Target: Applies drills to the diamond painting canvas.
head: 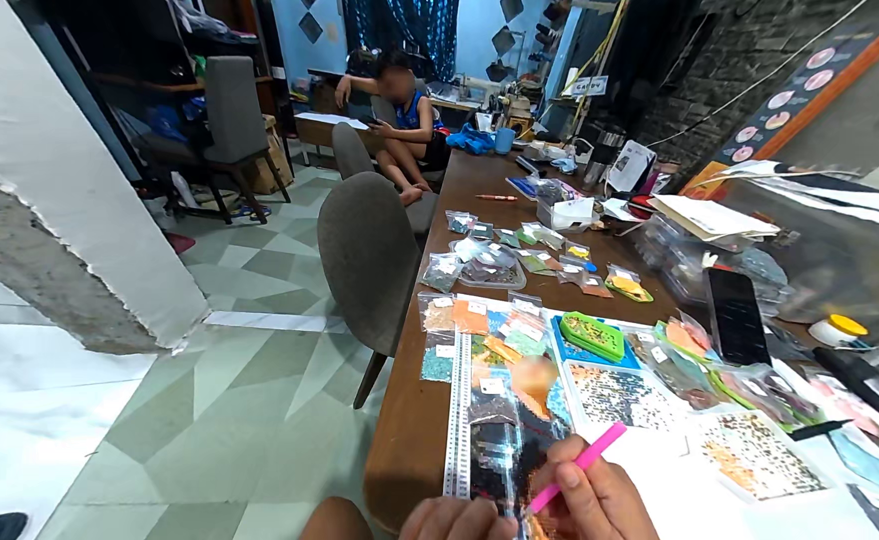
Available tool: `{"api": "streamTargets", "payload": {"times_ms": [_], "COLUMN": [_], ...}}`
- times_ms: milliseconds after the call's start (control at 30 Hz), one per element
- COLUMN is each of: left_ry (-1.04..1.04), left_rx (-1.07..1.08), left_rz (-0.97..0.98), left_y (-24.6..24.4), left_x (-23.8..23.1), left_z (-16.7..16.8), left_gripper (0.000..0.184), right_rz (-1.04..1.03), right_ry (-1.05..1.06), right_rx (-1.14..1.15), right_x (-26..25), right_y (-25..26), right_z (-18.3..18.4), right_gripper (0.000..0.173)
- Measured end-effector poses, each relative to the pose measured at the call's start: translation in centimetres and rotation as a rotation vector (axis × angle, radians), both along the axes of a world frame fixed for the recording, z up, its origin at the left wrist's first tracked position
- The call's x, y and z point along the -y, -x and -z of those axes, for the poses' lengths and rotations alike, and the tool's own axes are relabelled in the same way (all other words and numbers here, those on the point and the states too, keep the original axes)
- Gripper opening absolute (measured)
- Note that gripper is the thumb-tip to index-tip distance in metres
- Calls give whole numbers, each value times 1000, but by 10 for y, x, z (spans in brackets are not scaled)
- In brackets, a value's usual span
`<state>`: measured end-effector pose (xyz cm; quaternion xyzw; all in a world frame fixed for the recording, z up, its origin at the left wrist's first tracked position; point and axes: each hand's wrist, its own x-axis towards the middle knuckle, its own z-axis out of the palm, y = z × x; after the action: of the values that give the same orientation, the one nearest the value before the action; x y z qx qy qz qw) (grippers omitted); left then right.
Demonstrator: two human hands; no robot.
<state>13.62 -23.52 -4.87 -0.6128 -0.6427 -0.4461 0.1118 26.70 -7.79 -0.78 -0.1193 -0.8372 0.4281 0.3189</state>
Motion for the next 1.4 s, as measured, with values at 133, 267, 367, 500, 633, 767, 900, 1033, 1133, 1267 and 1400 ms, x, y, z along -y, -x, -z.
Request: {"api": "streamTargets", "payload": {"times_ms": [133, 267, 367, 500, 633, 767, 900, 1033, 1133, 1267, 1400], "left_ry": [118, 143, 149, 164, 160, 160, 147, 170, 175, 156, 149], "left_rx": [-118, -171, -182, -178, -174, -176, -183, -184, -183, -190, -168], "left_rz": [2, 25, 50, 68, 73, 70, 77, 74, 75, 55, 70], "left_y": [15, 21, 24, 25, 25, 25, 25, 25, 25, 24, 25], "left_x": [-3, -4, -4, -3, -4, -4, -3, -3, -4, -4, -4], "left_z": [-7, -9, -10, -10, -9, -7, -7, -10, -10, -10, -6], "left_gripper": [28, 27, 27, 26, 27, 27, 28, 29, 30, 29, 30], "right_rz": [-8, -79, -119, -115, -125, -163, -240, -239, -236, -243, -244], "right_ry": [-126, -280, -303, -329, -337, -353, -430, -521, -546, -538, -526], "right_rx": [17, 35, 15, 21, 16, 19, 4, -19, -30, -53, -54], "right_x": [-4, -7, -10, -11, -12, -14, -14, -13, -13, -15, -15], "right_y": [3, 8, 10, 13, 15, 16, 18, 20, 21, 22, 22], "right_z": [-8, -7, -3, -1, 1, 0, 0, 3, 4, 6, 6], "right_gripper": [48, 49, 47, 47, 47, 46, 48, 48, 47, 47, 49]}}
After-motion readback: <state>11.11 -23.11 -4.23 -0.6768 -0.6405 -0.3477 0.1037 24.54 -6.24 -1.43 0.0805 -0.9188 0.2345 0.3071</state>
